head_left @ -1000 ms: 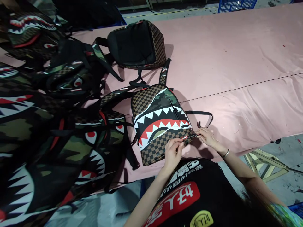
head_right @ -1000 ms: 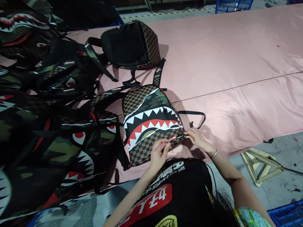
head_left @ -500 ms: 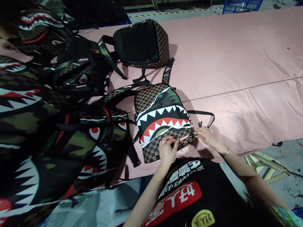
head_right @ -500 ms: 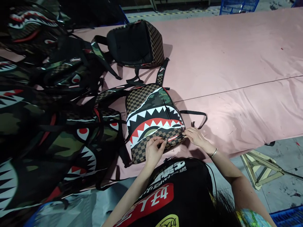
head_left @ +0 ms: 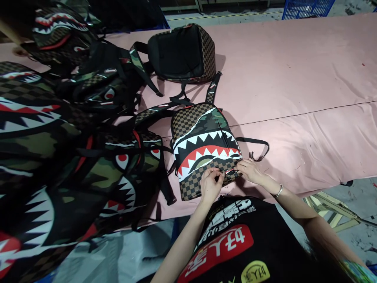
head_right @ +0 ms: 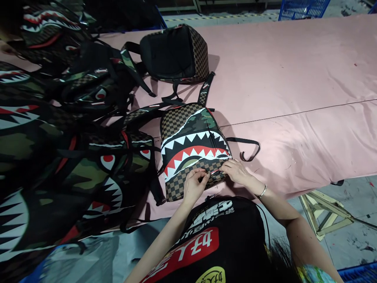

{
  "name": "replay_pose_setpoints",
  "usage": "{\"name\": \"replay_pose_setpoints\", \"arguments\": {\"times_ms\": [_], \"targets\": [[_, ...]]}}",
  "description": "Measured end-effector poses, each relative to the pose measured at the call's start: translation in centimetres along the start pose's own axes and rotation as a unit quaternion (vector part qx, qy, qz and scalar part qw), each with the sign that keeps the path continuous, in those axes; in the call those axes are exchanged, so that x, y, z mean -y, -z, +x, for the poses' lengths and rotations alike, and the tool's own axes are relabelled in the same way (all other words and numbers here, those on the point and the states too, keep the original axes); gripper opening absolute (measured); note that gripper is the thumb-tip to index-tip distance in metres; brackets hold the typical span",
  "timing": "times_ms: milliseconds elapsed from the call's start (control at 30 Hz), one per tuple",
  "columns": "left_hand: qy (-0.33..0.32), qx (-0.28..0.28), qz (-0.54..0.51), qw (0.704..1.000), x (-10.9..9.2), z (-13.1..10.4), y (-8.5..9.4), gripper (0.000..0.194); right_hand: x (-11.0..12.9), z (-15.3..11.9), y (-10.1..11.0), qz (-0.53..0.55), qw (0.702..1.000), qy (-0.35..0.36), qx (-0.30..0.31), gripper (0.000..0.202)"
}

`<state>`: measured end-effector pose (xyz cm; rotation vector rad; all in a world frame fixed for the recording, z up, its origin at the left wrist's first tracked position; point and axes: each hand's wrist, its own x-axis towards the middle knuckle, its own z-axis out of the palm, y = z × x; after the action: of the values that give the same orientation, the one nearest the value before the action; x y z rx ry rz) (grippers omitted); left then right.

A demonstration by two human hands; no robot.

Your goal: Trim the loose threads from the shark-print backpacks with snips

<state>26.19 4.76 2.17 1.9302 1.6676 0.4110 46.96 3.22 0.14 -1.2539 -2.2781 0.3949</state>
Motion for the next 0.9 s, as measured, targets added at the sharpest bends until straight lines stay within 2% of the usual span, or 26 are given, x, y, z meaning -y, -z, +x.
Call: {"name": "replay_pose_setpoints", "arguments": {"times_ms": [200,367,467,533,600,633,700,767,800,833,900], "targets": [[0.007,-0.002,-0.007,1.0,0.3,0.2,-0.2,0.018,0.9,0.7,0.7,-0.009,1.0,-0.009,0.026,0.017],[0.008,0.001,-0.013,1.0,0.4,0.2,-0.2,0.018,2.0,0.5,1.0,0.014,0.998,-0.049,0.031,0.018],[0.01,0.005,-0.022,1.0,0.4,0.2,0.0,0.017,2.7,-0.3,0.4,0.065,0.992,-0.108,-0.003,0.021],[0.01,0.007,-0.03,0.999,0.4,0.3,0.1,0.016,3.2,-1.2,-0.2,0.134,0.972,-0.189,-0.04,0.018],[0.01,0.01,-0.04,0.999,0.3,0.4,0.2,0.017,3.8,-2.1,-1.0,0.242,0.921,-0.295,-0.078,0.013],[0.011,0.011,-0.045,0.999,0.2,0.4,0.2,0.017,4.2,-2.6,-1.3,0.309,0.882,-0.346,-0.088,0.015],[0.014,0.013,-0.055,0.998,0.1,0.6,0.3,0.018,4.9,-3.2,-1.9,0.462,0.775,-0.424,-0.071,0.024],[0.018,0.016,-0.064,0.998,0.1,0.7,0.3,0.018,5.7,-3.3,-2.2,0.599,0.653,-0.463,-0.026,0.033],[0.02,0.018,-0.068,0.997,0.1,0.7,0.4,0.017,6.1,-3.2,-2.3,0.646,0.602,-0.469,-0.003,0.037],[0.02,0.02,-0.07,0.997,0.1,0.8,0.4,0.017,6.4,-3.1,-2.3,0.677,0.565,-0.472,0.013,0.038],[0.02,0.024,-0.074,0.997,0.1,0.8,0.5,0.017,6.9,-2.6,-2.2,0.705,0.529,-0.472,0.026,0.04]]}}
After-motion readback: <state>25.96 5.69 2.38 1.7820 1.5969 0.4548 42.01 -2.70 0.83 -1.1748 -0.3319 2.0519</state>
